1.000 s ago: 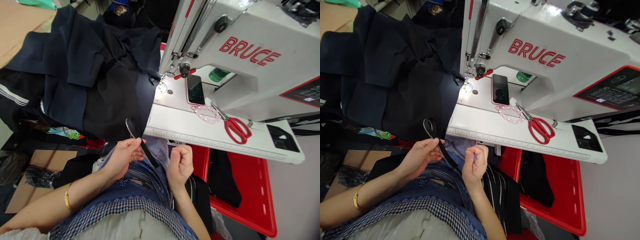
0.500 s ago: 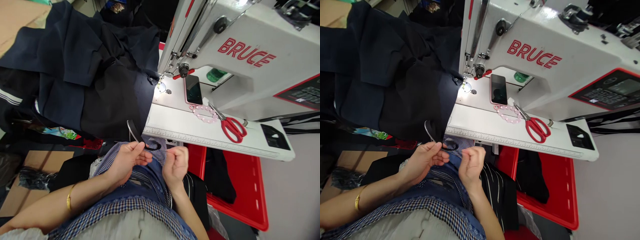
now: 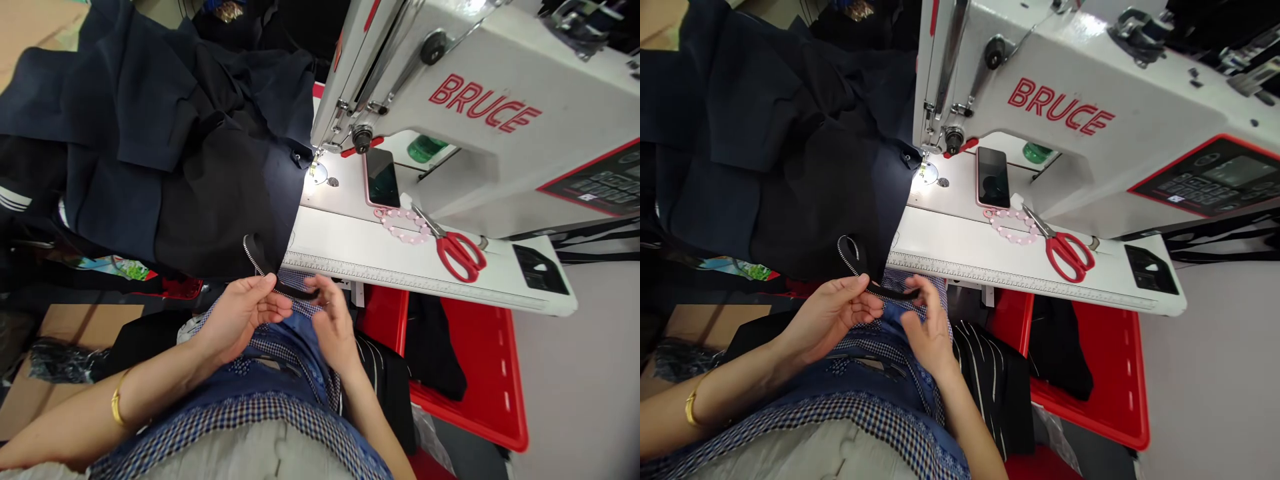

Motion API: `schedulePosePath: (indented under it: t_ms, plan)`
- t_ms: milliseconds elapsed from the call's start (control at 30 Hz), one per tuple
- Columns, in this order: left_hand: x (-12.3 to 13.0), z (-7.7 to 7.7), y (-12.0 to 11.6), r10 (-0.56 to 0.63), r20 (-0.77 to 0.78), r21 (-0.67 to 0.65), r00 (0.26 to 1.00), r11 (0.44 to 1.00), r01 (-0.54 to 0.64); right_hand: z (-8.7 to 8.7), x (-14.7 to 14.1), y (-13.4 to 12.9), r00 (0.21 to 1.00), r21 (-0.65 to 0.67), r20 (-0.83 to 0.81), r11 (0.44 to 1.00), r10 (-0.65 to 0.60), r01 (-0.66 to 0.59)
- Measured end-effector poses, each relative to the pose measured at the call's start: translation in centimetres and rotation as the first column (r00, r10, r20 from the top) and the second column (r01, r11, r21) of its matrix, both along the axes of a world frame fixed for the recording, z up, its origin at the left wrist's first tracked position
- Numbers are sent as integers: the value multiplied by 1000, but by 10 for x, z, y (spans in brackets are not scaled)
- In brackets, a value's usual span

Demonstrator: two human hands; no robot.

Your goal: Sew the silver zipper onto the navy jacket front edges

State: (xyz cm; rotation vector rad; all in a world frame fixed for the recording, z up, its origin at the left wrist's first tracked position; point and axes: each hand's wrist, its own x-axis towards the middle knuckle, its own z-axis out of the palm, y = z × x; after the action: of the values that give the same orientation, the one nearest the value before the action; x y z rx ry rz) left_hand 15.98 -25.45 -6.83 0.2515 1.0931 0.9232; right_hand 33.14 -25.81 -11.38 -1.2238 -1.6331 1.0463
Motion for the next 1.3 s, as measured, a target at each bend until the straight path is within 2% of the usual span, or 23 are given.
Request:
schedulePosePath:
  t_ms: [67, 133, 233, 300, 333, 400, 467, 567, 700, 867, 933, 1033, 1100, 1133, 1200, 1300]
  plan:
    - [0, 0, -1, -14, -5, 36, 1000, 999, 14, 1, -14, -4, 999, -95, -8, 994, 53, -54]
    - [0, 0, -3, -46, -38, 90, 998, 995, 50, 4, -22, -7, 1000, -138, -19, 990, 2, -5]
    - [1, -2, -6, -57, -101, 128, 993, 989, 70, 10, -25, -6, 1000, -132, -18, 991, -11, 9]
    - [1, -5, -7, -38, -85, 110, 996, 993, 48, 12, -24, -5, 997, 0, 64, 999, -35, 35]
    - [1, -5, -7, -25, -65, 98, 998, 995, 31, 13, -23, -4, 988, 105, 129, 992, -89, 76]
    - [1, -7, -6, -3, -43, 84, 999, 996, 6, 14, -21, -3, 943, 333, 242, 932, -230, 142]
    - [1, -7, -6, 2, -52, 88, 999, 996, 3, 16, -22, -2, 900, 484, 318, 867, -297, 115]
    - [4, -5, -7, -23, -68, 124, 997, 992, 31, 19, -25, 0, 866, 554, 413, 833, -280, 5]
    - [8, -3, -9, -22, -102, 130, 995, 991, 36, 23, -29, 3, 836, 539, 482, 841, -262, -47]
    - [9, -11, -11, -35, -226, 158, 973, 985, 73, 29, -28, 6, 910, 458, 382, 889, -162, -34]
    - [6, -15, -11, -68, -341, 190, 938, 972, 140, 31, -23, 6, 951, 341, 299, 940, -80, -28]
    - [0, -16, -9, -111, -514, 205, 850, 947, 247, 32, -13, 7, 994, 77, 103, 996, 45, -53]
    - [-3, -14, -8, -139, -554, 198, 821, 936, 292, 31, -10, 6, 996, -23, -10, 995, 93, -94]
    - [-4, -13, -7, -156, -555, 195, 817, 931, 310, 31, -10, 5, 992, -24, -37, 992, 120, -121]
    - [-4, -11, -7, -193, -554, 192, 810, 917, 350, 30, -13, 3, 975, 38, -51, 976, 216, -214]
    - [-3, -12, -8, -203, -552, 201, 809, 909, 365, 27, -11, 2, 896, 131, 16, 888, 443, -441]
